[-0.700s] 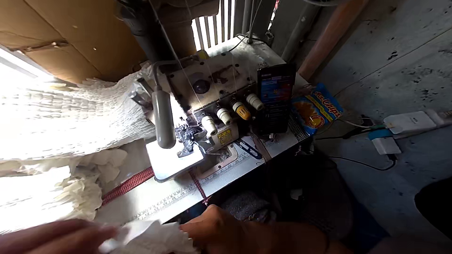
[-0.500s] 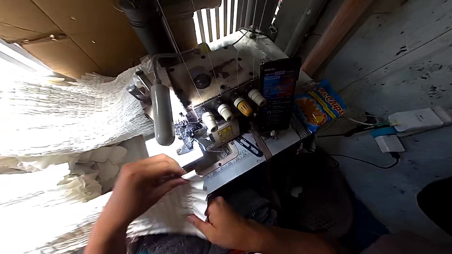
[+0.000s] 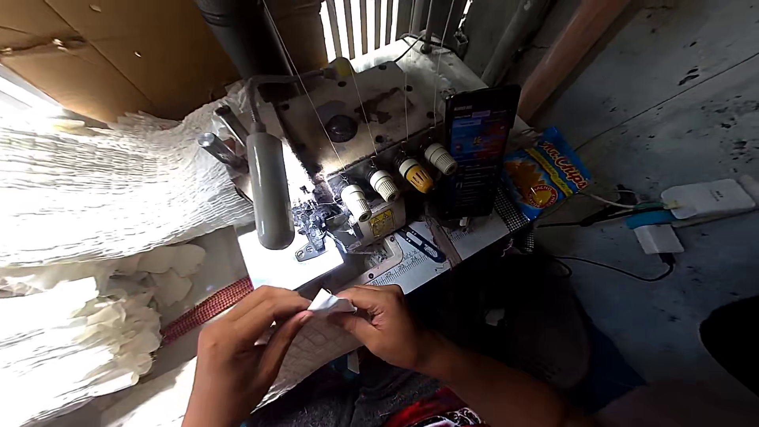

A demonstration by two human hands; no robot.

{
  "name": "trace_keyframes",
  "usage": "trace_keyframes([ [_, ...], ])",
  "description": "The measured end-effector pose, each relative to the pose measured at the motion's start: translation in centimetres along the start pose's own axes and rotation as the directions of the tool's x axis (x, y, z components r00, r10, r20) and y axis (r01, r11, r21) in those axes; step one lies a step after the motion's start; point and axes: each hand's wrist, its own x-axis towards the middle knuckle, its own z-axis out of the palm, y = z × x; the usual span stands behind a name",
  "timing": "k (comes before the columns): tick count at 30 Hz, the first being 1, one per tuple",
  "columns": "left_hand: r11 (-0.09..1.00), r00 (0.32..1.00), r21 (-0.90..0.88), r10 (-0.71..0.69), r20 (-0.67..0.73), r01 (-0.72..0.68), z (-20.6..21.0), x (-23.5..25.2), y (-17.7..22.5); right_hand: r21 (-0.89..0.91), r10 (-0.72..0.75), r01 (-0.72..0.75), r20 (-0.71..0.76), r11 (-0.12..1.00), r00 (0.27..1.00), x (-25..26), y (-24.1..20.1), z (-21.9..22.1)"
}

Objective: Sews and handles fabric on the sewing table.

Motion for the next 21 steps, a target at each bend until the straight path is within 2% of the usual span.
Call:
trace_keyframes([
  [2, 0.998, 0.998, 0.04, -0.046, -0.037, 0.048, 0.6, -1.2, 0.8, -0.07, 0.014, -0.014, -0.013, 0.997, 1.0, -1.2, 0.3, -1.5],
  [5, 0.991, 0.987, 0.003, -0.136, -0.082, 0.137, 1.0, -3.6, 0.9, -0.327, -0.03, -0.044, -0.217, 0.944, 0.976, -2.7, 0.3, -4.5],
  [7, 0.98, 0.974, -0.077, -0.191, -0.118, 0.183, 0.7, -5.0, 0.6, -0.519, -0.1, -0.1, -0.343, 0.849, 0.934, -3.2, 0.4, -6.8],
  [10, 0.971, 0.947, -0.171, -0.209, -0.244, 0.17, -0.3, -6.3, 0.1, -0.69, -0.116, -0.228, -0.414, 0.686, 0.903, -3.3, 0.8, -9.1],
  [12, 0.974, 0.923, -0.191, -0.184, -0.339, 0.124, -1.0, -7.0, -0.3, -0.728, -0.063, -0.29, -0.415, 0.621, 0.907, -3.3, 1.0, -9.4],
  [14, 0.97, 0.91, -0.22, -0.18, -0.373, 0.102, -1.7, -7.6, -0.3, -0.731, -0.024, -0.311, -0.408, 0.608, 0.912, -3.1, 1.1, -9.1],
  [21, 0.936, 0.938, -0.325, -0.226, -0.263, 0.134, -1.1, -9.3, 1.1, -0.736, -0.007, -0.336, -0.419, 0.588, 0.908, -2.6, 1.2, -8.6],
])
